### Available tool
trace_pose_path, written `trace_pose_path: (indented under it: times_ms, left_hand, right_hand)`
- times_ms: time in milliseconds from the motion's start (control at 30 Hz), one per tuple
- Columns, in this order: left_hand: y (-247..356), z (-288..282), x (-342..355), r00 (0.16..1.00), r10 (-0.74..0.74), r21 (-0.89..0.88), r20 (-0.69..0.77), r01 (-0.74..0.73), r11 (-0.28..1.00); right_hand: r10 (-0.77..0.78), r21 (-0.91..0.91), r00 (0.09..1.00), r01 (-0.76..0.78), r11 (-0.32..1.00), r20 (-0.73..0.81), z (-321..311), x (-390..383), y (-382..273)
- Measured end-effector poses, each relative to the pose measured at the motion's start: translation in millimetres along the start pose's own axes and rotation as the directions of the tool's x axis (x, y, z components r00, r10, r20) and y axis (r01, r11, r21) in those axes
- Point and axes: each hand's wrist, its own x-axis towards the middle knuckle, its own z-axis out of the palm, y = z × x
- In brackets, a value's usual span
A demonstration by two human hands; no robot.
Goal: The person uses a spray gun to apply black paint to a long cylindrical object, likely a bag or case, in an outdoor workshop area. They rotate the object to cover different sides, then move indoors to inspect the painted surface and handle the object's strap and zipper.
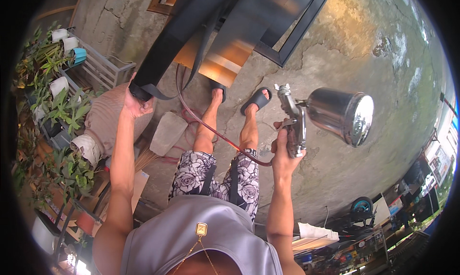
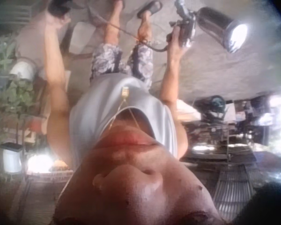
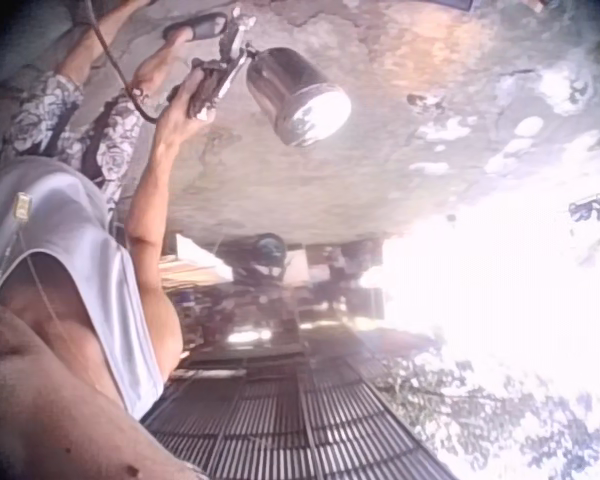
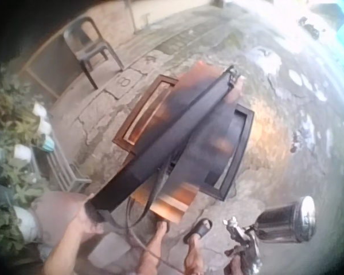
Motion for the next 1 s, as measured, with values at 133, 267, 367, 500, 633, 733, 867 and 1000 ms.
trace_pose_path:
  times_ms: [133, 267, 367, 500, 633, 733, 867, 1000]
  left_hand:
    - [-5, -15, -1, 1.0, -0.02, 0.008, 0.011, 0.02, 1.0]
    - [-8, -25, 1, 0.983, -0.084, 0.029, 0.162, 0.081, 0.996]
    - [-10, -19, -1, 0.991, -0.099, -0.047, 0.091, 0.103, 0.994]
    - [-9, -14, -2, 0.986, -0.073, 0.004, 0.151, 0.073, 0.997]
    - [-9, 4, -11, 0.993, 0.082, 0.016, -0.082, -0.081, 0.997]
    - [-8, -7, -18, 0.963, 0.227, 0.108, -0.146, -0.213, 0.971]
    - [-17, -23, -25, 0.871, 0.46, 0.283, -0.174, -0.403, 0.87]
    - [-21, -8, -28, 0.68, 0.733, 0.609, -0.019, -0.574, 0.547]
  right_hand:
    - [0.018, -0.011, 0.999, -0.018, 1.0, 0.045, 1, -12, 21]
    - [0.035, -0.007, 0.993, -0.034, 0.999, 0.109, 0, -18, 32]
    - [0.026, -0.034, 0.99, -0.022, 0.999, 0.137, -1, -20, 36]
    - [0.019, -0.034, 0.991, -0.015, 0.999, 0.13, -2, -21, 37]
    - [0.014, -0.011, 0.995, -0.013, 1.0, 0.095, -4, -21, 38]
    - [0.016, -0.003, 0.997, -0.015, 1.0, 0.079, -6, -21, 38]
    - [0.057, 0.051, 0.997, -0.06, 0.997, 0.061, -10, -28, 35]
    - [0.053, 0.035, 0.996, -0.056, 0.998, 0.072, -10, -28, 35]
